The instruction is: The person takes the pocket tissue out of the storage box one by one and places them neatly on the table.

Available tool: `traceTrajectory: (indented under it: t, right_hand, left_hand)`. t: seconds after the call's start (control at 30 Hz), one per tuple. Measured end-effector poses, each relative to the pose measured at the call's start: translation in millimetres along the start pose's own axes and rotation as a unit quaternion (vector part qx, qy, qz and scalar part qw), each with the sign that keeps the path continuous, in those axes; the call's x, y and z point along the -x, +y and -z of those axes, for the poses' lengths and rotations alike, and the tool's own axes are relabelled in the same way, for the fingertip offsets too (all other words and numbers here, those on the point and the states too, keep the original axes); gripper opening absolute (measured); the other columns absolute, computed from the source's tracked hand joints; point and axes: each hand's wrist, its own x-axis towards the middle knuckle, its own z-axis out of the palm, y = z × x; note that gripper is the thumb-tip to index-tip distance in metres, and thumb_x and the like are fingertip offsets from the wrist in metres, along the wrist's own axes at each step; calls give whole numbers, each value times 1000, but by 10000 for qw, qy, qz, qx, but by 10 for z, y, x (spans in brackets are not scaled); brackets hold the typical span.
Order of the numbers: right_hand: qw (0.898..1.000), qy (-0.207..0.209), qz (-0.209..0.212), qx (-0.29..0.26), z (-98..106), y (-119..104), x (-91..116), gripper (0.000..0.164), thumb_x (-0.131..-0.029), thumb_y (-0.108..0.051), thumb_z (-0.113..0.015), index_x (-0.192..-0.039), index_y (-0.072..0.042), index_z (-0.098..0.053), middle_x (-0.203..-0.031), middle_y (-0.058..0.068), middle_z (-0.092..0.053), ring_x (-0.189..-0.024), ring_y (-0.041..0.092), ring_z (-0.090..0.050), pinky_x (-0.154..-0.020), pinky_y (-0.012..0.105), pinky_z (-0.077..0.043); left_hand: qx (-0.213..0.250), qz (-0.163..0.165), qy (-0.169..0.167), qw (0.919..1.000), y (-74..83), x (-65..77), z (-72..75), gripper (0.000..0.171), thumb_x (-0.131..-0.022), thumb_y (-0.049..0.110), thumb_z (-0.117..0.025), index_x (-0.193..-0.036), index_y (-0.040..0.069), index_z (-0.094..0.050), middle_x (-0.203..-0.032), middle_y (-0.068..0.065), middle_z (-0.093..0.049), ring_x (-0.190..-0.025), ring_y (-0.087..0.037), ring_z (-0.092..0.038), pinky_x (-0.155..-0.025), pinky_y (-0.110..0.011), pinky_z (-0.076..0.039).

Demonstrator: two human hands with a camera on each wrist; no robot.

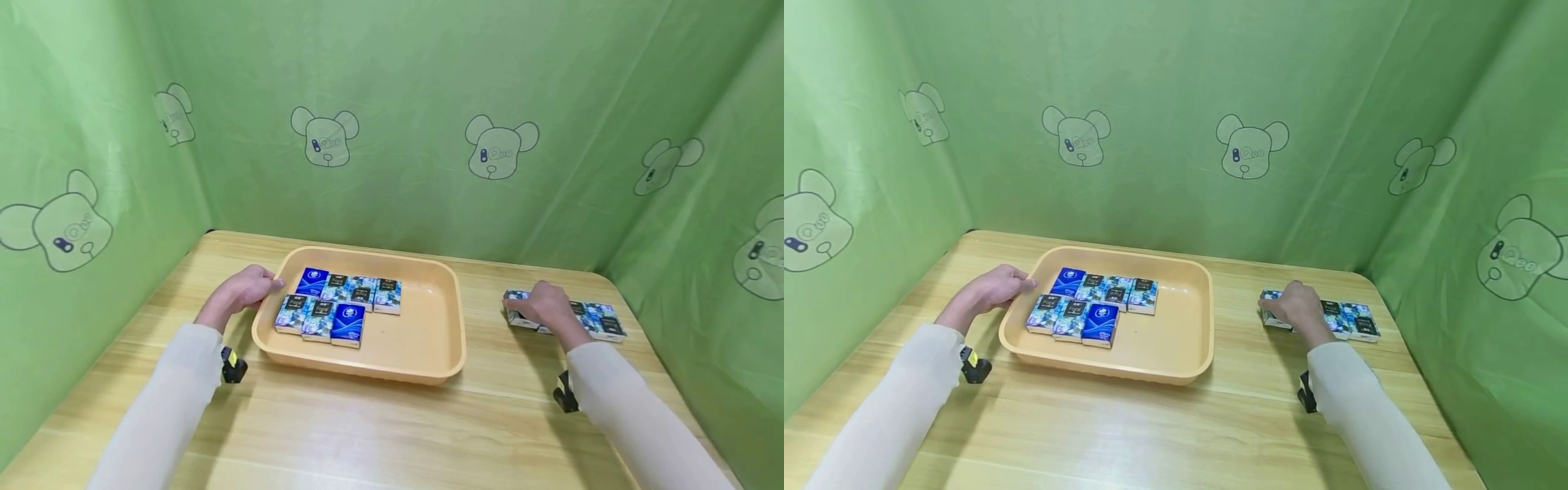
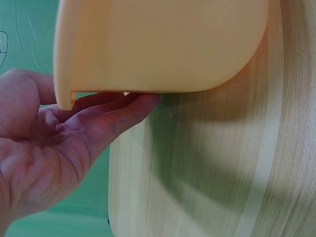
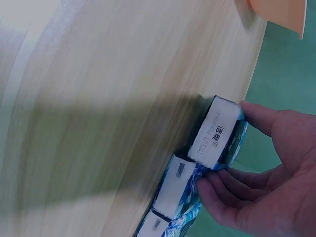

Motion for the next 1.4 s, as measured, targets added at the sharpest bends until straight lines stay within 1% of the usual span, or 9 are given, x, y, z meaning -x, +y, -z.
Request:
traceTrajectory:
  t: [0.33, 0.5, 0.6, 0.7, 0.77, 0.87, 0.97, 1.13, 1.4]
  right_hand:
    - [10000, 12, -56, 32, -47, 13, -29, 51, -92, -52, -64, -73, -9, -43, -65, 2, -37, -62, 20, -45, -54, 31, -41]
    - [10000, 43, -34, -9, -59, 10, -16, 53, -92, -51, -65, -83, -2, -47, -70, 7, -41, -66, 23, -47, -56, 32, -43]
    - [10000, 23, -5, -13, -64, 11, 0, 61, -92, -50, -65, -97, 9, -50, -80, 16, -48, -72, 28, -51, -60, 36, -47]
    - [10000, -12, -19, -28, -67, 17, 6, 76, -92, -50, -65, -115, 20, -46, -95, 29, -53, -83, 36, -54, -69, 44, -53]
    - [10000, -24, -17, -10, -66, 17, 7, 84, -92, -51, -65, -123, 24, -42, -106, 36, -53, -92, 42, -56, -77, 50, -55]
    - [10000, -39, 4, 32, -68, 21, 1, 94, -93, -52, -64, -132, 28, -34, -120, 44, -49, -105, 51, -55, -88, 58, -53]
    - [10000, -30, 5, 90, -73, 16, -3, 99, -93, -54, -63, -135, 29, -29, -126, 48, -45, -112, 55, -52, -94, 61, -51]
    - [10000, -5, -39, 89, -78, 10, 0, 102, -93, -55, -63, -137, 30, -27, -129, 49, -42, -115, 57, -51, -97, 62, -49]
    - [10000, -70, -7, 61, -66, 20, 13, 99, -94, -53, -63, -136, 29, -29, -125, 48, -45, -112, 56, -52, -94, 61, -50]
  left_hand:
    - [-80, -25, -8, 10000, 5, -9, 11, 41, -106, 21, -46, -130, -10, -59, -107, -18, -72, -83, -14, -69, -75, -26, -58]
    - [-110, -29, 6, 9999, 3, -2, 11, 42, -106, 21, -46, -131, -11, -58, -108, -19, -72, -83, -15, -69, -74, -25, -57]
    - [-117, -42, 9, 9999, 2, 2, 9, 42, -106, 21, -46, -131, -11, -57, -108, -19, -72, -83, -16, -69, -74, -26, -57]
    - [-103, -52, -1, 9999, 3, -1, 4, 42, -106, 21, -45, -131, -11, -57, -107, -19, -72, -82, -16, -70, -74, -26, -57]
    - [-99, -61, -10, 9999, 4, 0, 2, 42, -106, 21, -45, -131, -11, -57, -106, -19, -72, -82, -16, -70, -74, -26, -58]
    - [-108, -62, -6, 9999, 5, 3, 2, 42, -106, 21, -45, -130, -11, -57, -107, -20, -72, -81, -15, -70, -74, -26, -57]
    - [-109, -64, -11, 9999, 2, 5, 4, 42, -106, 21, -45, -131, -11, -57, -107, -20, -72, -81, -15, -70, -74, -26, -58]
    - [-89, -60, -13, 9999, 1, 2, 5, 42, -106, 21, -45, -131, -11, -57, -105, -19, -72, -81, -15, -70, -74, -27, -58]
    - [-67, -61, -35, 10000, 4, 3, 6, 41, -107, 20, -45, -130, -11, -57, -104, -18, -72, -81, -15, -70, -74, -26, -58]
